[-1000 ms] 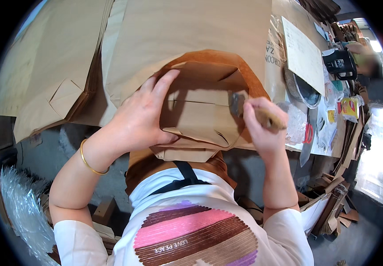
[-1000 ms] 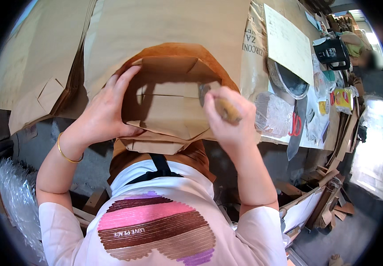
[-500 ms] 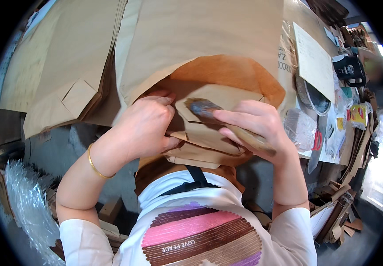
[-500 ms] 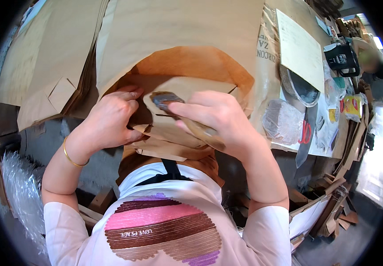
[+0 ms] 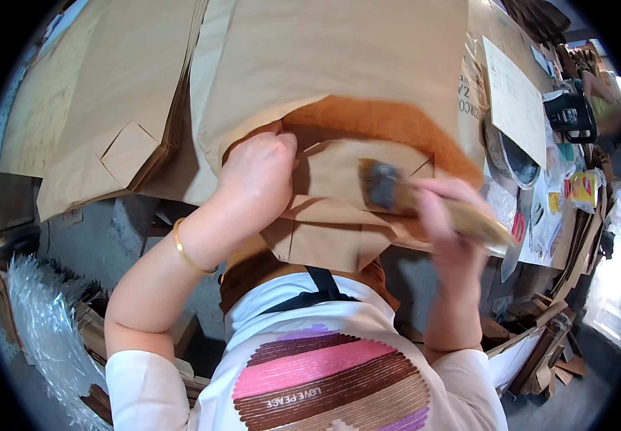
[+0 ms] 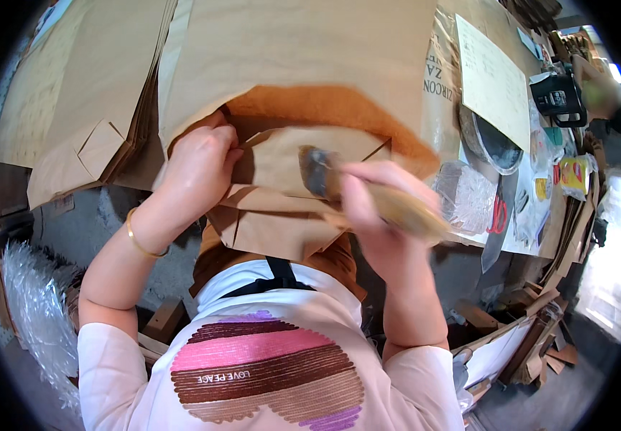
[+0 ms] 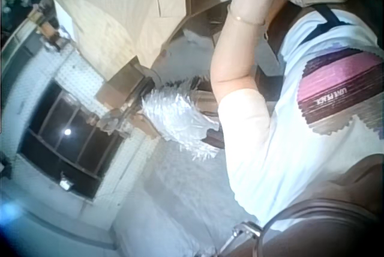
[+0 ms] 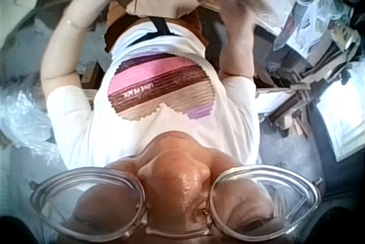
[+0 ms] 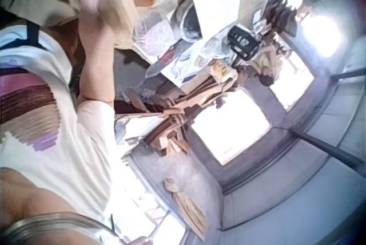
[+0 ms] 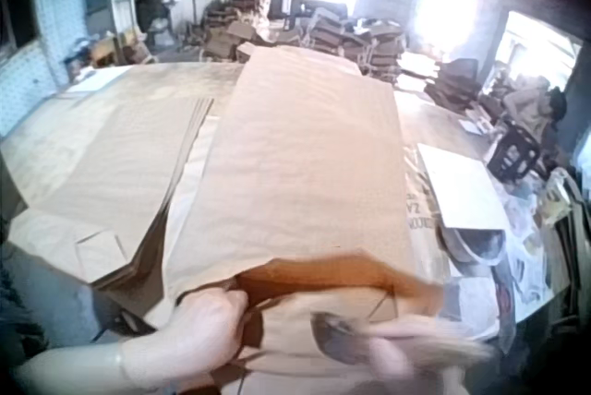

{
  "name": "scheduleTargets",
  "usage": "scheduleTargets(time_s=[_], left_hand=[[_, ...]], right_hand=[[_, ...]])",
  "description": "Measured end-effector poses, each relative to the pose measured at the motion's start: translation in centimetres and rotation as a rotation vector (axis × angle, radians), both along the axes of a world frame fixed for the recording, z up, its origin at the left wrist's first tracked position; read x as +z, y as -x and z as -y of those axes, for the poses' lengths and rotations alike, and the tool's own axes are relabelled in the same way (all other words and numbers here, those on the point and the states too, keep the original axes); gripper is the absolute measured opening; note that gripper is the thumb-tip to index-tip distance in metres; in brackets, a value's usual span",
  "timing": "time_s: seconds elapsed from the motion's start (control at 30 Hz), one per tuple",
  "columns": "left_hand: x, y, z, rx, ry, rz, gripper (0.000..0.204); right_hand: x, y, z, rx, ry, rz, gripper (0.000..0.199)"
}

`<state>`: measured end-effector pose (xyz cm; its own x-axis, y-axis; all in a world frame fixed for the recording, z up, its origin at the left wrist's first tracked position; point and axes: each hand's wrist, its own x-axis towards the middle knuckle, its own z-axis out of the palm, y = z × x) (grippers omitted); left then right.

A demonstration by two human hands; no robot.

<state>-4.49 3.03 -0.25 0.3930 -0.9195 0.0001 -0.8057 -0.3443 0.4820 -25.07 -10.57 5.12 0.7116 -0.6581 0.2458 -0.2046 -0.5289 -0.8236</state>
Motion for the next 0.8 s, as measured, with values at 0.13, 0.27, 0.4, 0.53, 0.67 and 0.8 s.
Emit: scheduleTargets(time_s=[0.13,0.27,0.4,0.53,0.67,0.8], left_hand=[[-0.5,-0.8,0.7,-0.022,-0.104,0.083,0.011],[-0.6,-2.5,2.9,-0.017,-0.130,0.083,0.015],[-0.8,-2.6,3.2,0.028,-0.132,0.083,0.017],[-0.5,-1.9,3.5,0.056,-0.207,0.098,0.014],[1.3,-0.6,4.6,0.044,-0.329,0.155,0.007],[2.9,0.4,5.1,-0.031,-0.396,0.239,0.009]], right_hand=[[-2.2,-1.7,-1.2,-0.078,-0.350,0.040,0.004],[-4.4,-5.4,-4.5,0.040,-0.512,0.104,0.007],[-4.0,-4.3,-3.7,-0.008,-0.356,0.066,0.004],[-2.9,0.6,-0.9,-0.133,0.111,-0.111,0.003],[-2.5,2.6,0.6,-0.124,0.184,-0.194,0.007],[-2.4,4.0,1.8,-0.116,-0.580,0.480,0.031]])
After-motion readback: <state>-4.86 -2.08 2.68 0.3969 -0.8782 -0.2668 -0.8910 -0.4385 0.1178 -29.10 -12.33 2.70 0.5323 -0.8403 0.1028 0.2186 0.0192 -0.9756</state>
